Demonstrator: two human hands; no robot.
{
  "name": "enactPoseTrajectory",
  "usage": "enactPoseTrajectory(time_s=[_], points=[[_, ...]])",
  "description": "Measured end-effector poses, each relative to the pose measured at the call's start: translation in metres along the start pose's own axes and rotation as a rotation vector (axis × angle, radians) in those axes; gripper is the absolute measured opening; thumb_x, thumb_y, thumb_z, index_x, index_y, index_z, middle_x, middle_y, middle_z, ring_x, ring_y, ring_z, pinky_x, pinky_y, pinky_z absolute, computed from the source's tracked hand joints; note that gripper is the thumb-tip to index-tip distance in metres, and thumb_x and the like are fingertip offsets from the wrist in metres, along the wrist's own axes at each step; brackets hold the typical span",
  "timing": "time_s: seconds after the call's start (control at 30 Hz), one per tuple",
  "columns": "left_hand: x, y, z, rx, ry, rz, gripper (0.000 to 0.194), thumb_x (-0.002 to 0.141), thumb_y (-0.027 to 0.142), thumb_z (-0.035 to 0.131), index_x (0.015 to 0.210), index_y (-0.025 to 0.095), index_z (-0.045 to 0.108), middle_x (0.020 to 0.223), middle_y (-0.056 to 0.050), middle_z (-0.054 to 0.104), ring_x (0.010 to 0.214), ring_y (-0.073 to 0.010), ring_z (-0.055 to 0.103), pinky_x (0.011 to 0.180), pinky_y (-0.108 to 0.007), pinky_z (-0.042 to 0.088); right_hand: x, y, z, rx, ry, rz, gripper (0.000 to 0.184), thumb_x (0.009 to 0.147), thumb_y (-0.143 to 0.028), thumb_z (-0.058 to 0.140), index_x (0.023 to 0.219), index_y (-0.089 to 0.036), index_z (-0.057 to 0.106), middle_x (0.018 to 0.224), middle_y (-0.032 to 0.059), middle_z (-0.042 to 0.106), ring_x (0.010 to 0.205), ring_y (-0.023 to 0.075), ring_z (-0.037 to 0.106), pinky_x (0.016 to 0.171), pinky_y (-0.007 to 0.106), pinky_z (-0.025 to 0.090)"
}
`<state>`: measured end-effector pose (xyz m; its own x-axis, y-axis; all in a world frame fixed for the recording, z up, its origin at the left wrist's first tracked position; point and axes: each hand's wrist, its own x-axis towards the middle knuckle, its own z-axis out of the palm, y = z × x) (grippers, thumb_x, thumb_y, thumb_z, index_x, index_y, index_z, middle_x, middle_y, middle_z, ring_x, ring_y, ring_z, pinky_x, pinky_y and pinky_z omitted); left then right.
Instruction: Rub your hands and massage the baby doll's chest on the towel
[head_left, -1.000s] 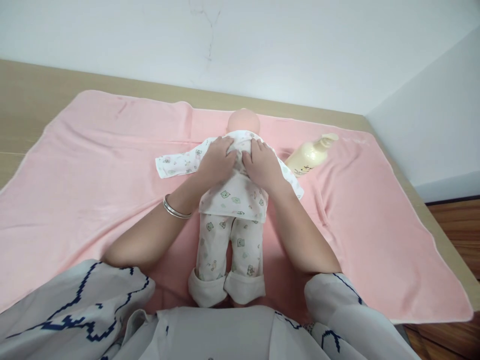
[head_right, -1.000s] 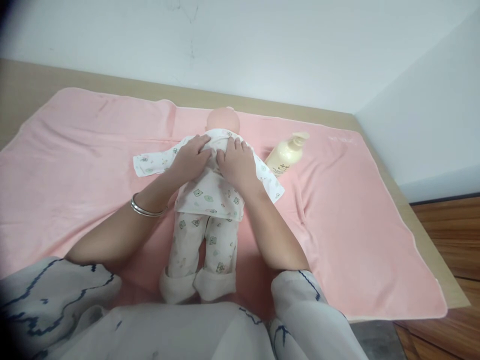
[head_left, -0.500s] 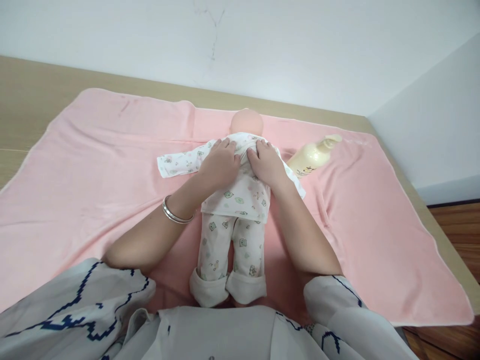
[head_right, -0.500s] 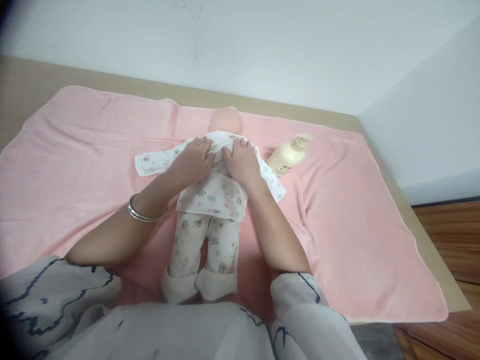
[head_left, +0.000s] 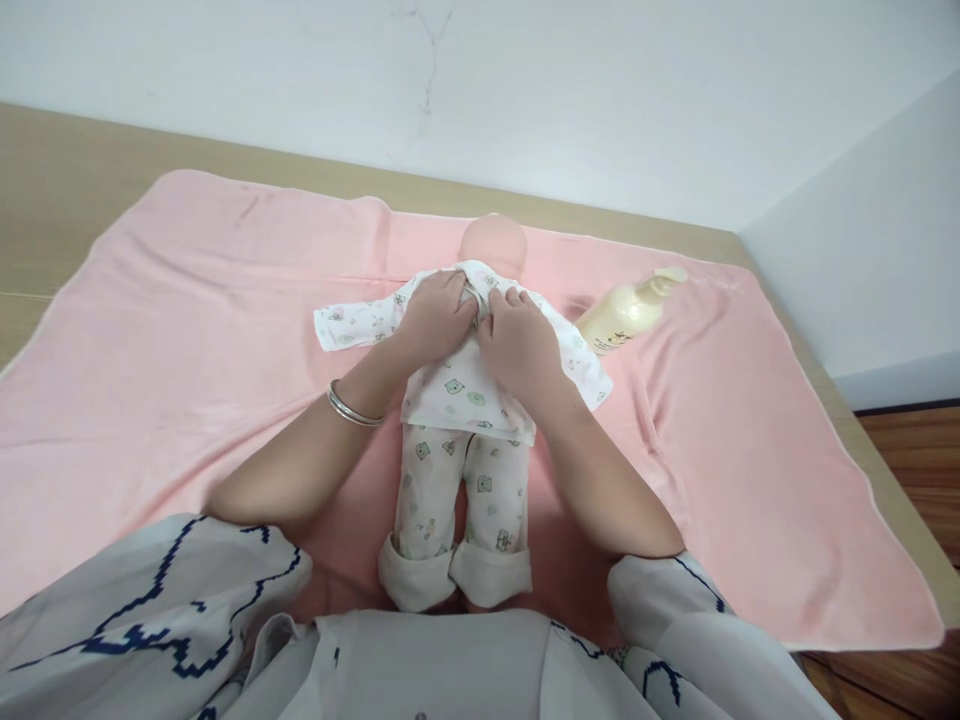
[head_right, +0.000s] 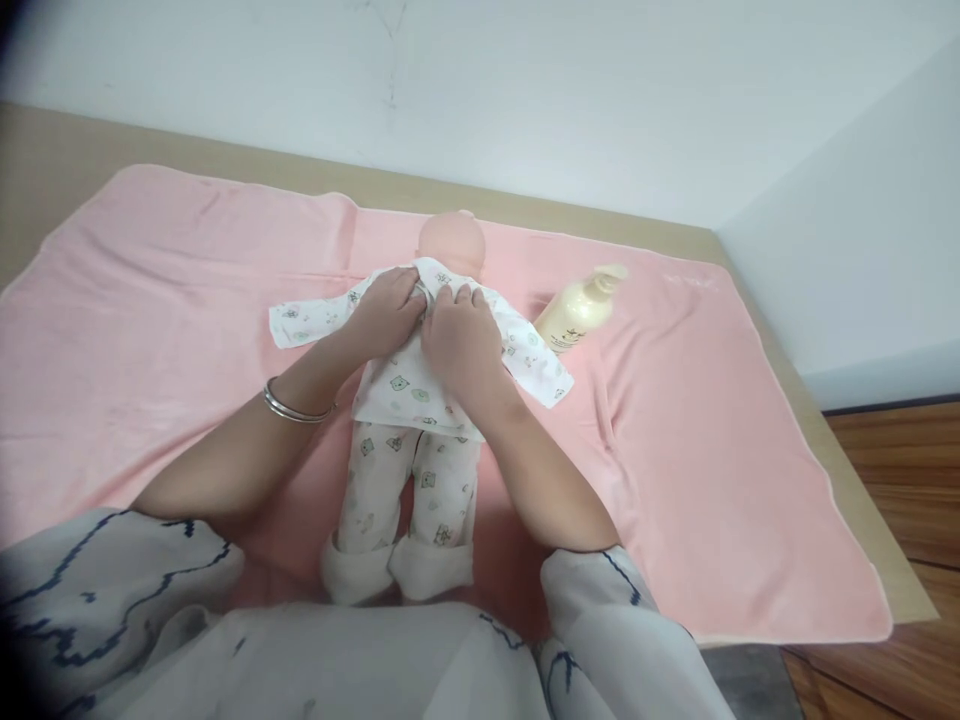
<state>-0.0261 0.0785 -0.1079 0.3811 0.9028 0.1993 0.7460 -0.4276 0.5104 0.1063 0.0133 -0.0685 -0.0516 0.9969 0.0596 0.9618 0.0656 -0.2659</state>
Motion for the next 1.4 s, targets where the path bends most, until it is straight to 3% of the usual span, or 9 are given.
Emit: enactPoseTrajectory(time_s=[0.13,0.3,0.4,0.5,0.63,0.7,0.97,1.23,1.4], points=[[-0.014,0.020,-0.004,0.069,0.010,-0.038,0.045,0.102,0.028,0.035,0.135,0.011,0.061,0.147,-0.021,0.063,0.142,-0.0389,0.052,0.130,-0.061,0.031,0.016,0.016,0.002,0.055,0.000,0.046,0.046,0.104,-0.026,0.030,0.129,-0.012,0.066,0.136,0.0208,0.069,0.135,0.0374,0.058,0.115,0.054,0.049],[-0.023,0.035,-0.009,0.097,-0.012,0.009,0.038,0.101,0.023,0.039,0.120,0.009,0.068,0.134,-0.022,0.067,0.134,-0.0376,0.057,0.124,-0.055,0.041,0.030,0.033,0.007,0.002,-0.006,0.053,0.052,0.107,-0.029,0.029,0.146,-0.005,0.055,0.156,0.0231,0.057,0.146,0.0375,0.051,0.125,0.055,0.038],[-0.016,0.026,-0.008,0.022,-0.001,0.027,0.030,0.100,0.021,0.039,0.101,0.016,0.068,0.120,-0.018,0.070,0.119,-0.0332,0.062,0.114,-0.052,0.049,0.024,0.029,0.005,-0.036,-0.031,0.042,0.057,0.110,-0.032,0.029,0.154,-0.001,0.046,0.164,0.0243,0.049,0.151,0.0391,0.046,0.128,0.056,0.033],[-0.004,0.010,-0.004,-0.020,-0.019,0.045,0.029,0.100,0.022,0.037,0.093,0.020,0.064,0.109,-0.016,0.071,0.109,-0.0313,0.063,0.107,-0.050,0.052,0.011,0.014,-0.002,-0.081,-0.047,0.041,0.052,0.109,-0.030,0.030,0.145,-0.001,0.054,0.152,0.0259,0.060,0.143,0.0398,0.053,0.123,0.052,0.040],[0.004,-0.003,0.007,0.035,0.029,0.024,0.033,0.103,0.029,0.032,0.106,0.019,0.063,0.116,-0.018,0.071,0.114,-0.0329,0.061,0.111,-0.052,0.048,-0.001,0.000,-0.008,-0.088,-0.020,0.029,0.042,0.108,-0.026,0.033,0.122,-0.006,0.067,0.121,0.0243,0.074,0.123,0.0373,0.066,0.106,0.047,0.052],[0.004,-0.005,0.013,0.029,0.061,0.001,0.035,0.104,0.031,0.030,0.112,0.020,0.063,0.121,-0.016,0.071,0.117,-0.0320,0.060,0.113,-0.050,0.046,0.001,0.002,-0.007,-0.054,-0.009,0.048,0.039,0.107,-0.025,0.033,0.116,-0.010,0.068,0.118,0.0225,0.075,0.119,0.0359,0.067,0.100,0.045,0.054],[0.002,-0.008,0.023,0.014,0.096,-0.015,0.053,0.105,0.034,0.029,0.143,0.010,0.057,0.149,-0.018,0.064,0.140,-0.0326,0.055,0.126,-0.050,0.037,0.024,0.028,0.007,0.089,0.055,0.030,0.042,0.108,-0.034,0.034,0.126,-0.010,0.063,0.134,0.0239,0.069,0.132,0.0373,0.059,0.112,0.053,0.046],[0.003,-0.011,0.025,0.018,0.103,-0.007,0.056,0.105,0.035,0.029,0.146,0.009,0.058,0.150,-0.018,0.064,0.141,-0.0315,0.055,0.128,-0.050,0.037,0.023,0.027,0.009,0.074,0.061,0.024,0.047,0.108,-0.033,0.032,0.134,-0.005,0.061,0.141,0.0263,0.066,0.136,0.0380,0.059,0.117,0.053,0.044],[0.004,-0.014,0.028,0.004,0.133,-0.007,0.052,0.105,0.035,0.030,0.144,0.016,0.060,0.149,-0.015,0.065,0.140,-0.0298,0.056,0.128,-0.050,0.038,0.025,0.028,0.011,0.056,0.076,0.014,0.048,0.108,-0.033,0.032,0.132,-0.006,0.063,0.139,0.0257,0.068,0.134,0.0375,0.060,0.117,0.053,0.045]])
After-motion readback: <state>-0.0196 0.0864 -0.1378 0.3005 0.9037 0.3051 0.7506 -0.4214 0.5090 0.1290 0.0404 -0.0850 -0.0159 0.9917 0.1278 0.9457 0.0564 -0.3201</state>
